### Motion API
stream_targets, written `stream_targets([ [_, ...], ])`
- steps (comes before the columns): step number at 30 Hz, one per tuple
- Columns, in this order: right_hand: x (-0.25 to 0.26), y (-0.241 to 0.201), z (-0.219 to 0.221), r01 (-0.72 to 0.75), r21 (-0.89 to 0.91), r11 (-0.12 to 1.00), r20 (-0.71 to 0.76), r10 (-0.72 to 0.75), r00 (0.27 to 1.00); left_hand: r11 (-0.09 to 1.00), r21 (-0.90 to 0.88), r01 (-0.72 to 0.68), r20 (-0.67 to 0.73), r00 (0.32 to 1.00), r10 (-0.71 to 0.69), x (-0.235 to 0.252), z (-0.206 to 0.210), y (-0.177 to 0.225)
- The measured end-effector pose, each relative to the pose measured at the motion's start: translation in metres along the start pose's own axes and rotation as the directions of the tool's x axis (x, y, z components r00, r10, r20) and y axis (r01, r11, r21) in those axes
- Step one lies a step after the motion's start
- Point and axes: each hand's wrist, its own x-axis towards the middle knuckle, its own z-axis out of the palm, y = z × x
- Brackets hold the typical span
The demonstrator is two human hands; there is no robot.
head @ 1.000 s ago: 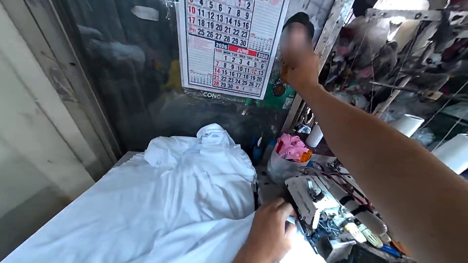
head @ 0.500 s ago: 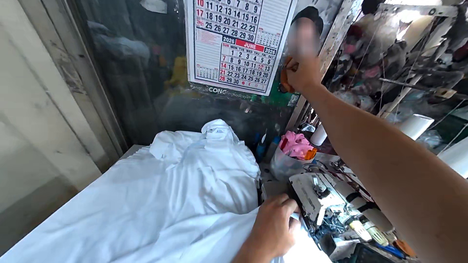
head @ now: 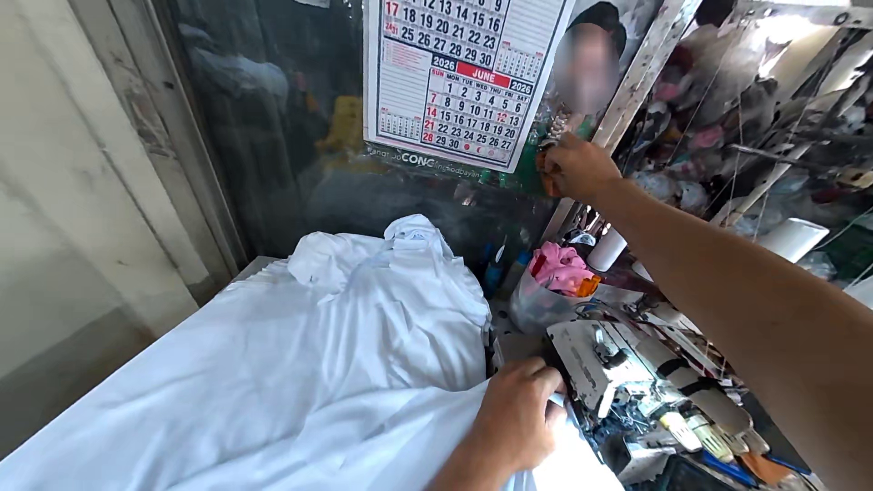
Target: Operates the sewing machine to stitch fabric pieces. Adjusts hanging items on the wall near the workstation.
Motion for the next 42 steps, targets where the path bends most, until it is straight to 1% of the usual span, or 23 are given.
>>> stream_targets([
  [2,-0.008,0.001,-0.004,-0.154,-0.056,0.987,0.113,0.159,0.981,1.000,0.001,0.015,0.019,1.000,-0.015,0.000,-0.002,0.001],
  [3,-0.010,0.004,-0.007,-0.229,-0.053,0.972,0.129,0.234,0.964,1.000,0.003,0.018,0.019,1.000,-0.018,0.000,-0.002,0.001],
  [5,-0.012,0.011,-0.014,-0.340,0.085,0.936,0.039,0.338,0.940,1.000,0.005,0.018,0.016,1.000,-0.018,0.000,-0.002,0.001],
  [6,-0.011,0.011,-0.018,-0.356,0.192,0.915,-0.049,0.371,0.927,1.000,0.007,0.019,0.012,1.000,-0.019,0.001,-0.001,0.001],
  [8,-0.006,0.003,-0.026,-0.323,0.368,0.872,-0.189,0.410,0.892,1.000,0.013,0.012,-0.002,1.000,-0.012,0.000,0.000,0.000],
  [10,0.001,-0.007,-0.025,-0.256,0.416,0.873,-0.233,0.374,0.898,1.000,0.021,0.010,-0.006,1.000,-0.010,0.000,0.001,0.000],
  [11,0.004,-0.012,-0.022,-0.238,0.403,0.884,-0.208,0.342,0.916,1.000,0.022,0.009,-0.006,1.000,-0.009,0.000,0.001,-0.001],
  [13,0.007,-0.020,-0.013,-0.255,0.359,0.898,-0.150,0.325,0.934,1.000,0.018,0.005,-0.005,1.000,-0.005,0.000,0.001,0.000],
  [15,0.006,-0.024,-0.005,-0.282,0.328,0.902,-0.135,0.340,0.931,1.000,0.015,0.002,-0.005,1.000,-0.002,0.000,0.001,0.000],
  [17,0.004,-0.023,0.001,-0.260,0.293,0.920,-0.126,0.307,0.943,1.000,0.015,0.008,0.016,1.000,-0.008,0.000,-0.002,0.001],
  [18,0.002,-0.021,0.004,-0.224,0.261,0.939,-0.107,0.258,0.960,1.000,0.014,0.015,0.023,1.000,-0.015,0.000,-0.002,0.001],
  [20,0.000,-0.014,0.011,-0.083,0.161,0.983,-0.028,0.089,0.996,1.000,0.017,0.014,0.009,1.000,-0.015,0.000,-0.001,0.001],
  [22,-0.001,-0.012,0.011,0.075,0.044,0.996,0.125,-0.080,0.989,1.000,0.021,0.014,0.006,1.000,-0.014,0.000,-0.001,0.001],
  [23,-0.002,-0.013,0.009,0.126,0.005,0.992,0.186,-0.125,0.975,1.000,0.022,0.011,0.005,1.000,-0.011,0.000,-0.001,0.001],
  [24,-0.003,-0.013,0.006,0.146,-0.001,0.989,0.196,-0.143,0.970,1.000,0.022,0.009,0.003,1.000,-0.009,0.000,-0.001,0.001],
  [25,-0.004,-0.012,0.003,0.141,0.033,0.989,0.139,-0.144,0.980,1.000,0.019,0.006,0.000,1.000,-0.006,0.000,-0.001,0.001],
  [26,-0.005,-0.009,0.000,0.119,0.096,0.988,0.030,-0.122,0.992,1.000,0.017,0.004,-0.003,1.000,-0.003,0.000,0.000,0.000],
  [27,-0.004,-0.007,-0.005,0.084,0.159,0.984,-0.100,-0.068,0.993,1.000,0.020,0.003,-0.005,1.000,-0.003,0.000,0.000,0.000],
  [29,0.003,-0.007,-0.015,-0.045,0.258,0.965,-0.249,0.112,0.962,1.000,0.028,0.004,-0.003,1.000,-0.004,0.000,0.000,0.000],
  [31,0.007,-0.007,-0.021,-0.162,0.292,0.942,-0.251,0.239,0.938,0.999,0.033,0.000,-0.010,1.000,0.000,0.000,0.001,-0.001],
  [32,0.008,-0.007,-0.022,-0.185,0.279,0.942,-0.227,0.252,0.941,0.999,0.033,-0.002,-0.017,1.000,0.003,0.000,0.002,-0.001],
  [38,0.001,-0.007,-0.009,-0.142,0.195,0.971,-0.130,0.169,0.977,1.000,0.029,0.003,-0.012,1.000,-0.003,0.001,0.001,0.000],
  [42,-0.005,-0.009,-0.005,-0.024,0.120,0.993,-0.097,0.035,0.995,1.000,0.026,-0.005,-0.023,1.000,0.006,0.000,0.002,-0.001],
])
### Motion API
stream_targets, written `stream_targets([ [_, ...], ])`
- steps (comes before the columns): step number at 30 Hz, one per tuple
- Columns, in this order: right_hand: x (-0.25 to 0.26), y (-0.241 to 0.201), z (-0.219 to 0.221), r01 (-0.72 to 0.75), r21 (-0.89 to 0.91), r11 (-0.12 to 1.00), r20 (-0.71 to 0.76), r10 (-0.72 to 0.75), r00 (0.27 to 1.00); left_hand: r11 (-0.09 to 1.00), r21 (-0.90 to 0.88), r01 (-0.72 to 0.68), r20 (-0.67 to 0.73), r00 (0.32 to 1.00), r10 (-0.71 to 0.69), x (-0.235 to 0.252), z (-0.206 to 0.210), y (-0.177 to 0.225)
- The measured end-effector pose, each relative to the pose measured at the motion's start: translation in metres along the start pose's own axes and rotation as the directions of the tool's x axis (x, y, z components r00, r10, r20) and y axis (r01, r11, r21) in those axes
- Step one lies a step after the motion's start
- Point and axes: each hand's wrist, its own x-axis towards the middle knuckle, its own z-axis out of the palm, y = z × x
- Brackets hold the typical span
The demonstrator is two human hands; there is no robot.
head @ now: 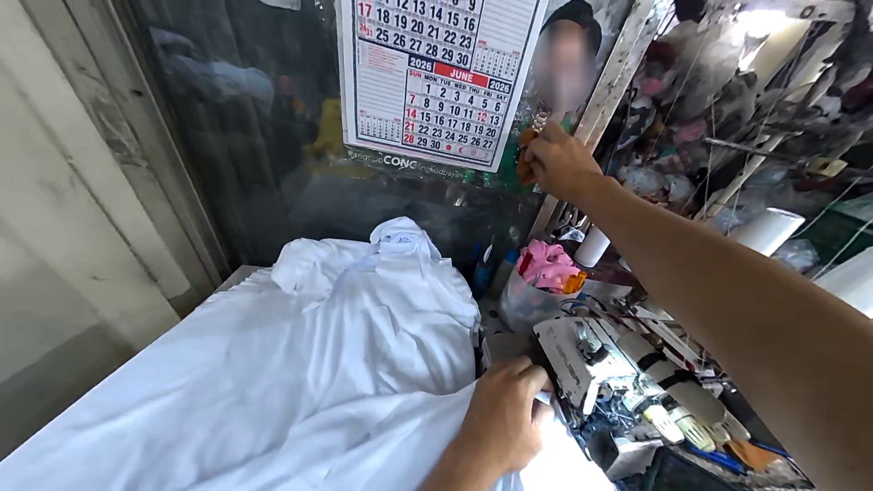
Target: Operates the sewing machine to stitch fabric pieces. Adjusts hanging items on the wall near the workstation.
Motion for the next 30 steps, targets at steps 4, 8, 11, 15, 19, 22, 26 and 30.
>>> stream_targets([
  [4,0.002,-0.004,0.007,0.081,-0.118,0.990,0.159,-0.061,0.985,1.000,0.000,-0.004,-0.010,1.000,0.004,-0.001,0.000,0.000],
  [8,0.006,-0.001,0.000,0.034,-0.147,0.989,0.246,0.003,0.969,1.000,-0.006,0.001,-0.001,1.000,-0.001,-0.001,-0.001,0.001],
  [11,0.007,0.005,-0.022,-0.093,0.075,0.993,-0.067,0.098,0.993,1.000,0.004,0.014,0.017,1.000,-0.014,-0.001,-0.002,0.001],
  [15,0.021,0.011,-0.055,-0.138,0.139,0.981,-0.236,0.168,0.957,1.000,0.008,-0.003,-0.012,1.000,0.004,-0.001,0.001,0.000],
  [19,0.036,0.009,-0.077,-0.223,0.112,0.968,-0.306,0.247,0.919,1.000,0.006,-0.002,-0.006,1.000,0.002,-0.001,0.000,0.000],
  [22,0.036,0.002,-0.075,-0.242,0.154,0.958,-0.301,0.279,0.912,1.000,-0.002,0.004,0.009,1.000,-0.004,0.000,-0.001,0.001],
  [26,0.025,-0.002,-0.046,-0.124,0.060,0.990,-0.160,0.132,0.978,1.000,-0.001,0.002,0.016,1.000,-0.001,-0.001,-0.002,0.000],
  [30,0.012,-0.006,-0.029,-0.011,-0.024,1.000,0.008,0.011,1.000,0.999,0.000,0.033,0.054,0.998,-0.033,0.000,-0.006,0.003],
])
